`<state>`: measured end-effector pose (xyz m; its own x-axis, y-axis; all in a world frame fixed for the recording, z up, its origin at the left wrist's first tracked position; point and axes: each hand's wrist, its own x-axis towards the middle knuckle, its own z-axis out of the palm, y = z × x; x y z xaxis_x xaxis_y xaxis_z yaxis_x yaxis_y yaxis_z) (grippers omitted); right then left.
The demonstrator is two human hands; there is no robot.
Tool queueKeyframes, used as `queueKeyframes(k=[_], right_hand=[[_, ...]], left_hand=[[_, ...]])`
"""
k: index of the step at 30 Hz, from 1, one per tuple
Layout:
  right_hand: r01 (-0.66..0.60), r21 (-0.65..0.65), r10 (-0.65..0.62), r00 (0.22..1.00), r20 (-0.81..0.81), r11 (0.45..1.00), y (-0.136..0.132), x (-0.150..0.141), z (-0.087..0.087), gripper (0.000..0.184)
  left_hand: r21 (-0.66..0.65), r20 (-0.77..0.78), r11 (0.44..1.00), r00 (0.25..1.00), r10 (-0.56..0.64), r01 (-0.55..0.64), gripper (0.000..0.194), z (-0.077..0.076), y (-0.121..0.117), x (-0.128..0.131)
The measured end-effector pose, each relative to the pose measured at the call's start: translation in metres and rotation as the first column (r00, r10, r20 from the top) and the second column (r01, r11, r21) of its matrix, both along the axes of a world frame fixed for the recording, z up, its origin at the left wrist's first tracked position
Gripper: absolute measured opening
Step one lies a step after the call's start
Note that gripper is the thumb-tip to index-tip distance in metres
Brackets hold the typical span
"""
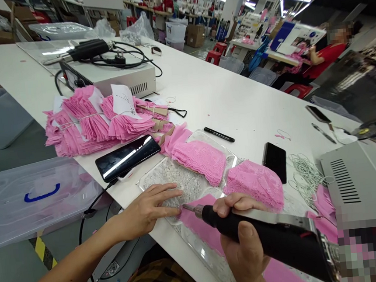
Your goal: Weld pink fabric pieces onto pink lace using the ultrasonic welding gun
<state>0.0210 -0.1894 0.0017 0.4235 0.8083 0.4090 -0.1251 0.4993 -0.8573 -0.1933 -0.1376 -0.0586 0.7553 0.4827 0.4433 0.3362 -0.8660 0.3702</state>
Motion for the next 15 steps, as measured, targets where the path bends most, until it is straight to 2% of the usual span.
queueKeyframes(k=[4,8,11,15], right_hand=[[0.174,-0.034,-0.176,0.982,-0.07,0.984,0.004,0.02,0.007,0.019],[0.338,-0.086,-0.346,0.931,-0.115,0.937,0.006,0.041,0.012,0.015],[0.376,-0.101,-0.388,0.911,-0.143,0.921,0.007,0.047,0.012,0.017],[0.35,-0.128,-0.368,0.914,-0.172,0.928,0.01,0.043,0.009,0.019]], left_hand=[[0.001,0.011,1.0,1.0,-0.003,0.003,0.066,0.001,0.0,0.0],[0.026,-0.014,1.0,1.0,0.006,-0.006,0.072,0.0,0.001,0.001],[0.047,-0.029,0.999,1.0,0.007,-0.006,0.073,0.0,0.002,0.002],[0.067,-0.03,0.998,1.0,0.007,-0.005,0.073,0.001,0.002,0.002]])
